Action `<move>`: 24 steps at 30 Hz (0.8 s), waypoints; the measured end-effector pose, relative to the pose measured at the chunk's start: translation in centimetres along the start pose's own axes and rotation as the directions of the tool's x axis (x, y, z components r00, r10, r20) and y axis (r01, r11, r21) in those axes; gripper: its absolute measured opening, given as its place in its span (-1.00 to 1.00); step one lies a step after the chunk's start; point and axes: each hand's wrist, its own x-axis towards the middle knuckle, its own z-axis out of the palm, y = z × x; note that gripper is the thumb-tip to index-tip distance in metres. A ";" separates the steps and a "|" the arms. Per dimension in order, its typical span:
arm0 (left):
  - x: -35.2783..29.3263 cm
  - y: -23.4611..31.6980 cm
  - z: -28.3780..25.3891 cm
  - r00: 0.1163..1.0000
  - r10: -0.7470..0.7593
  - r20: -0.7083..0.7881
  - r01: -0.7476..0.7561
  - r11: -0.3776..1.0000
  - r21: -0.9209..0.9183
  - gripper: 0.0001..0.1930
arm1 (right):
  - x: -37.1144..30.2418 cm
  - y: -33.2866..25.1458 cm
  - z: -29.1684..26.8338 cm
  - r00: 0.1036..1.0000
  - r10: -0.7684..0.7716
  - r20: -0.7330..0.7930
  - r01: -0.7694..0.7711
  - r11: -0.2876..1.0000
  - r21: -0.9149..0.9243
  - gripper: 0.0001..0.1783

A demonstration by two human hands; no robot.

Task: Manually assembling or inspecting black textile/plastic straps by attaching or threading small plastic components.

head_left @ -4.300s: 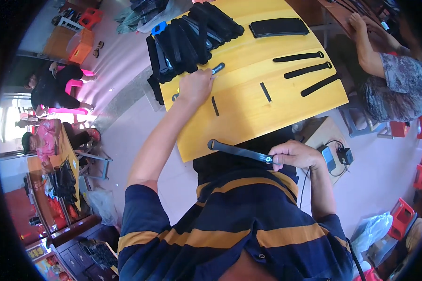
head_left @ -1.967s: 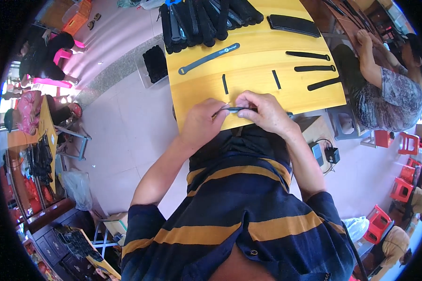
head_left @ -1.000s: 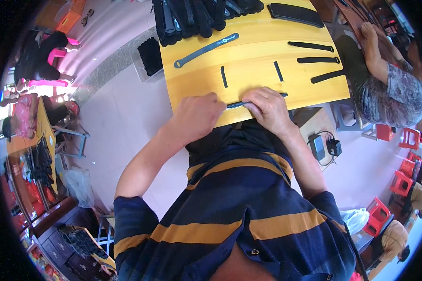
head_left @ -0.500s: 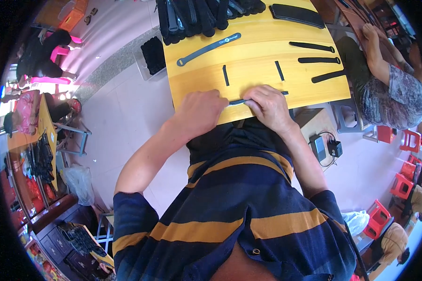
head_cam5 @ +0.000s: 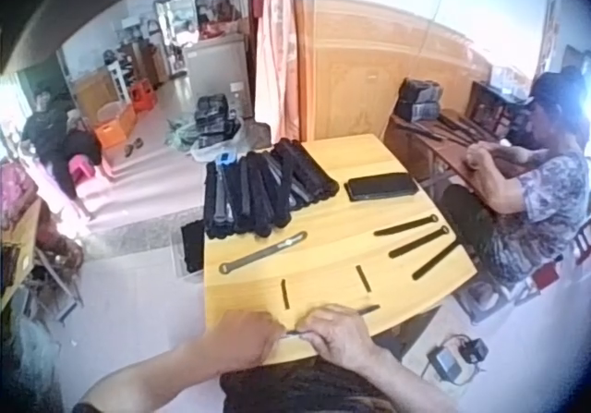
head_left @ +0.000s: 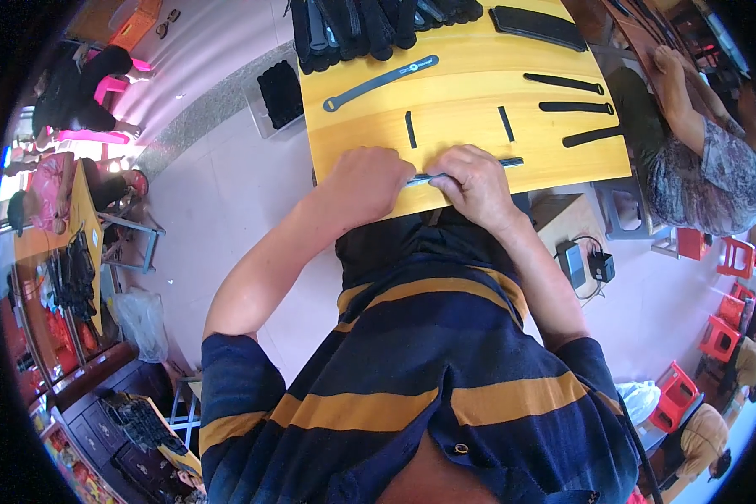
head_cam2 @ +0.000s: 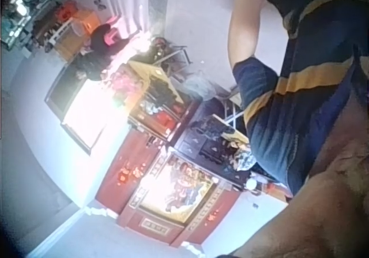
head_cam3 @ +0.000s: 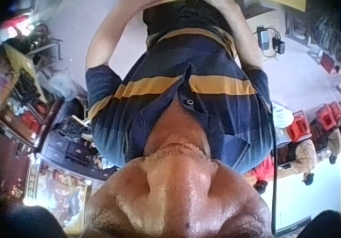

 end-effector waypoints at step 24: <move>-1.6 0.5 -0.5 0.992 -0.098 0.080 0.094 0.994 0.056 -0.86 | 0.0 -0.4 0.1 1.000 -0.005 -0.010 0.005 0.999 -0.035 -0.85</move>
